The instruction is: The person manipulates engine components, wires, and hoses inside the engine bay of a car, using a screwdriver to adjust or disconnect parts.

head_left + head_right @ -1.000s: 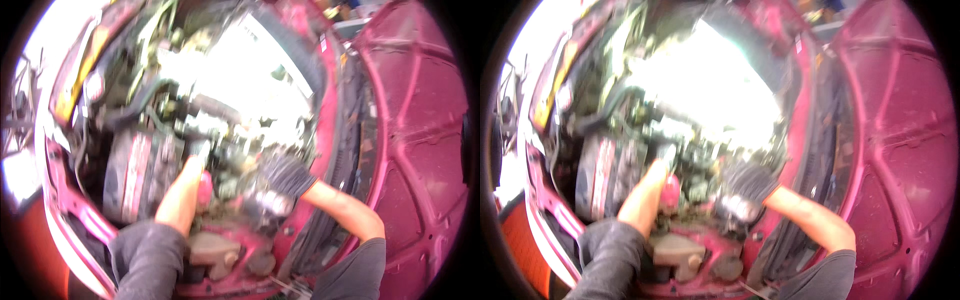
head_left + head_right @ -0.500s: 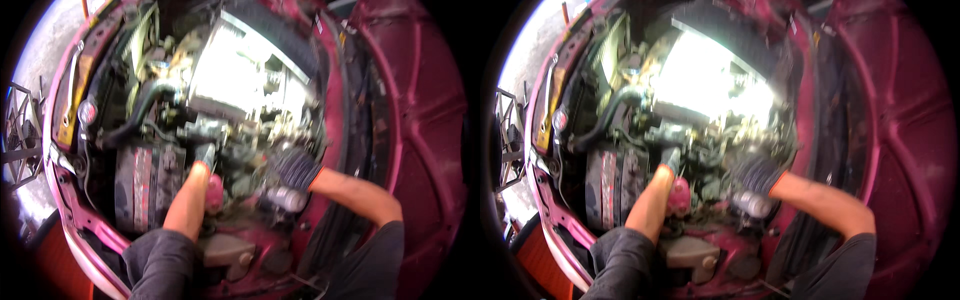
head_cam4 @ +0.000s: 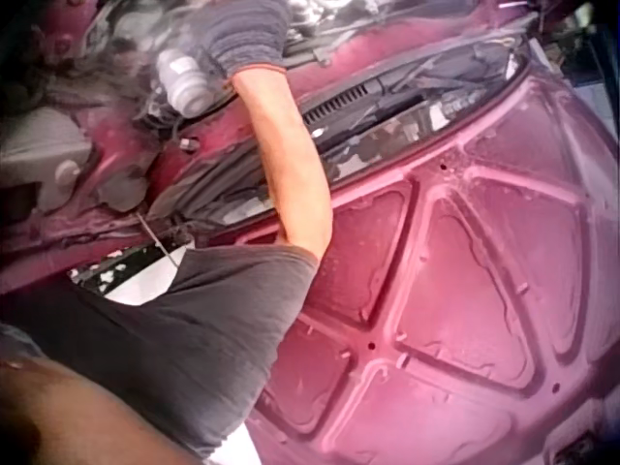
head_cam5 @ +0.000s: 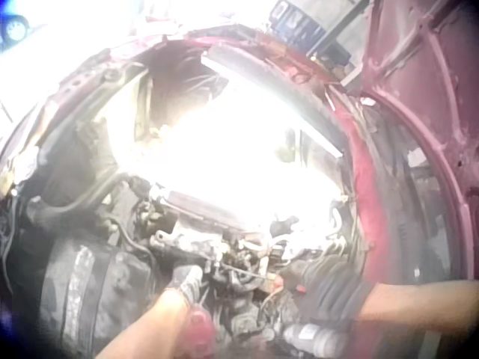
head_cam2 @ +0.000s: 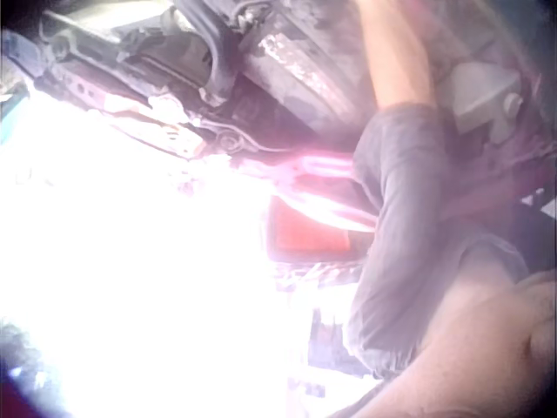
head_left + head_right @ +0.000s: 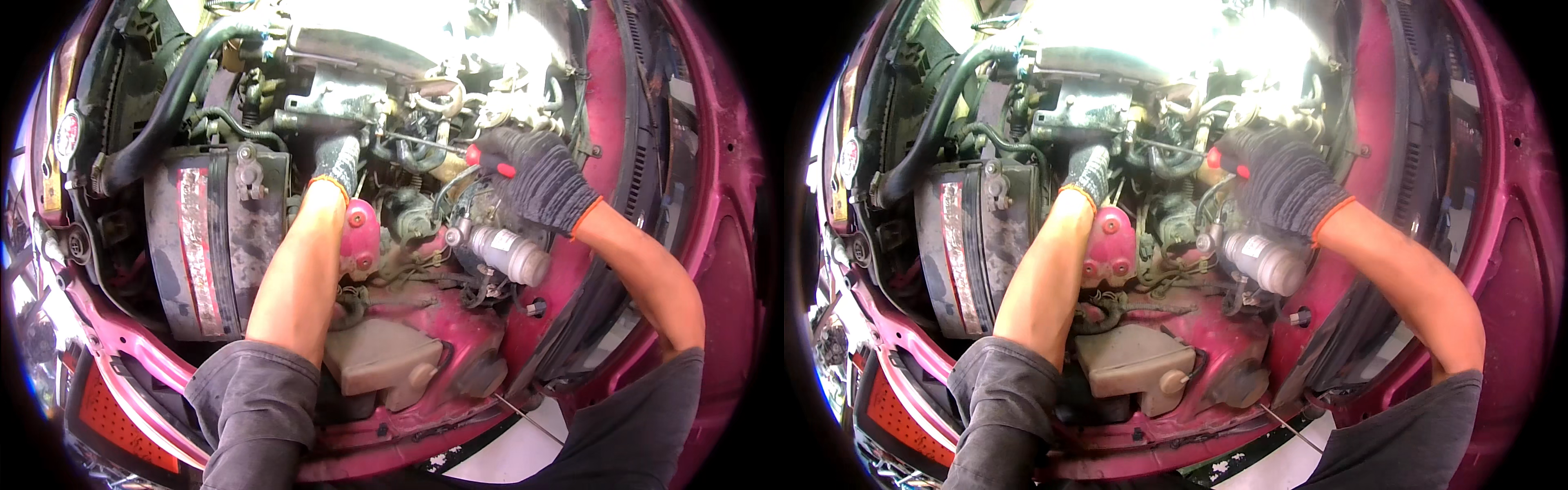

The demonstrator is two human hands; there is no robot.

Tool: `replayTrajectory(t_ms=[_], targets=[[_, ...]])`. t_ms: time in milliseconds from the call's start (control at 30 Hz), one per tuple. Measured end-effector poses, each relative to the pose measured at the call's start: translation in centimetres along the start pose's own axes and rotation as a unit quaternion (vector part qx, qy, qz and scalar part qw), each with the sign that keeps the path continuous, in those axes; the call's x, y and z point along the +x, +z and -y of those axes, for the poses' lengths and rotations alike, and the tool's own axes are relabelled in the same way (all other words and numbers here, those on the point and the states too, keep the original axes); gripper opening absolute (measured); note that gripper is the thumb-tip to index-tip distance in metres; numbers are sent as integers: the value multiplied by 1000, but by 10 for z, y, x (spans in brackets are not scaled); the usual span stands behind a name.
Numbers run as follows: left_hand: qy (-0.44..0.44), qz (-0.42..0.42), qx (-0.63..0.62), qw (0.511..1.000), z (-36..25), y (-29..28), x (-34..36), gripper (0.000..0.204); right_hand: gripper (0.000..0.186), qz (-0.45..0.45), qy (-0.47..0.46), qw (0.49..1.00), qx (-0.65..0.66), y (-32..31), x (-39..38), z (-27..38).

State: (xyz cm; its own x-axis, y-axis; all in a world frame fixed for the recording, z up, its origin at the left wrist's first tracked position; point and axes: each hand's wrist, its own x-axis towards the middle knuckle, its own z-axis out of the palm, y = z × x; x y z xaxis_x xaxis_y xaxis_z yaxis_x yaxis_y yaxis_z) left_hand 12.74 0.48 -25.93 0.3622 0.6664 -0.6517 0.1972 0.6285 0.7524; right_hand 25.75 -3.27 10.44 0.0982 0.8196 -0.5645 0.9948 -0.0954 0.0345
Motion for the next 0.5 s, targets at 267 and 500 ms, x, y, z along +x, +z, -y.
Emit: replayTrajectory(t_ms=[267,500], targets=[[51,32,226,972,-72,-17,-50,22,31,-1,41,997,64,0,1,-3],[26,-8,139,990,-61,-14,-54,20,34,53,118,977,171,0,10,-5]])
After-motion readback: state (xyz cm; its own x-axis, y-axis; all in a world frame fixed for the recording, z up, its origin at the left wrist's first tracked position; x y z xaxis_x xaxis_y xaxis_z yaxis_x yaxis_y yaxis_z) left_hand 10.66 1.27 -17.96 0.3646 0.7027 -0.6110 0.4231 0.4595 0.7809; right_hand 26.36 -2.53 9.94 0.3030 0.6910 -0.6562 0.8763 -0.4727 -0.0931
